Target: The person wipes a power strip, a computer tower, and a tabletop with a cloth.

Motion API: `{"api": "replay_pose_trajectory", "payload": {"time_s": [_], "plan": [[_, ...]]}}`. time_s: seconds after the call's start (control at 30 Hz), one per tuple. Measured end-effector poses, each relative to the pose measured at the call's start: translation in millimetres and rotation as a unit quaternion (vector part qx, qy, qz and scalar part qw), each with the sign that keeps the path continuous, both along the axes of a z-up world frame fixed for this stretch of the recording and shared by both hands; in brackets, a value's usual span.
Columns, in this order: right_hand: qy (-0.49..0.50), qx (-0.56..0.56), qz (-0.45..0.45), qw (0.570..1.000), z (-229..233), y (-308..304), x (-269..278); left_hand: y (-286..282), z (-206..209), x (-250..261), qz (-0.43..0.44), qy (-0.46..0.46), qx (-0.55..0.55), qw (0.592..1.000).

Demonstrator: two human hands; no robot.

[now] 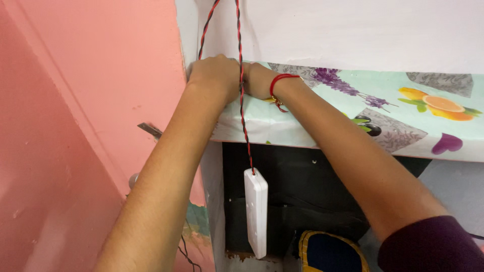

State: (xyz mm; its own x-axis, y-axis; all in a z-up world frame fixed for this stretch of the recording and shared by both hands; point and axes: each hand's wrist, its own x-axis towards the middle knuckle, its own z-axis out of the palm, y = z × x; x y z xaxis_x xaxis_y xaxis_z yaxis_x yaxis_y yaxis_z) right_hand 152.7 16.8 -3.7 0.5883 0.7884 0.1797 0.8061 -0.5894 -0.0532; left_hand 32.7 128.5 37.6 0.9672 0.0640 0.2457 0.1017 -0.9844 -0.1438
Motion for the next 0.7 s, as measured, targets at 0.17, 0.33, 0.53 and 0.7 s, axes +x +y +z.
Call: {"api": "replay_pose_trajectory", "payload": {"time_s": [0.17,0.33,0.53,0.7], "plan": [[0.076,0.002,-0.021,0.997,5,-80,5,5,-2,4,-0.027,-0.013,0.022,0.999],[0.079,-0.026,-0.195,0.977,0,-228,19,8,-9,4,-0.041,-0.049,0.048,0.997],[0.075,-0.021,-0.362,0.929,-28,-384,58,6,-7,-5,-0.022,-0.022,0.039,0.999],[0.049,-0.028,-0.413,0.909,-4,-356,35,1,-13,-13,-0.027,-0.017,0.041,0.999]]}}
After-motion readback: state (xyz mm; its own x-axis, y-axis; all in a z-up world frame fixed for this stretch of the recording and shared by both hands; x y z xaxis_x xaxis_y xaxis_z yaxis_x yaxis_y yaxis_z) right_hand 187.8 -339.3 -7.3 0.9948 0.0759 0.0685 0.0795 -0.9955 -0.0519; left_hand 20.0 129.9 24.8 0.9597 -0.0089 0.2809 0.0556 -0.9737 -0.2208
